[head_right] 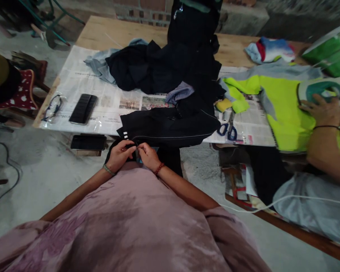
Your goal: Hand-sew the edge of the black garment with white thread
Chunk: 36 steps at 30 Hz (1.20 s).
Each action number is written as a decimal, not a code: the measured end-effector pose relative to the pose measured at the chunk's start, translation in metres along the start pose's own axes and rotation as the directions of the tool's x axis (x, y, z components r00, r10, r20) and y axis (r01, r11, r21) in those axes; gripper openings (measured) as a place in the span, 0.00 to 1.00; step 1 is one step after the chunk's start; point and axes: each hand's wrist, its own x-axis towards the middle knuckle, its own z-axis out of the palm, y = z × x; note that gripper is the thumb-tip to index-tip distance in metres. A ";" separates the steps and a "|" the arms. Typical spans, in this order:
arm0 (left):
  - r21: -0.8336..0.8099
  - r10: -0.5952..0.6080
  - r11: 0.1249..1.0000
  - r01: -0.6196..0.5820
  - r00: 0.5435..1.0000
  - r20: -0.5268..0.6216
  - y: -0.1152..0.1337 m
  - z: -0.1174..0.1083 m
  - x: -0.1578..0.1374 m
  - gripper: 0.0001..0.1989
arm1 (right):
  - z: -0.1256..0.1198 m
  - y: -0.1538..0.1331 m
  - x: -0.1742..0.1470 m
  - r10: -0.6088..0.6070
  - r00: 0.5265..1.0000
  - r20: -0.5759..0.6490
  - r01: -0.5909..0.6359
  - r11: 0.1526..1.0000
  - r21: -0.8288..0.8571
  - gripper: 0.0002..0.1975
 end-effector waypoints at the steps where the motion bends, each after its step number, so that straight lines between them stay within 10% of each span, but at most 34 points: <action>1: 0.020 0.040 0.999 -0.039 0.999 -0.016 -0.002 0.001 0.001 0.09 | 0.000 -0.001 0.000 -0.001 1.000 0.001 0.001 1.000 -0.008 0.07; 22: 0.179 0.315 0.923 -0.340 0.937 0.154 -0.011 0.006 0.000 0.04 | -0.001 -0.004 -0.011 -0.065 0.993 -0.103 0.057 0.995 -0.081 0.08; 36: -0.279 -0.144 0.949 0.145 0.989 0.022 0.011 0.007 -0.004 0.19 | -0.004 -0.007 -0.004 0.024 0.996 -0.081 -0.025 1.000 -0.006 0.09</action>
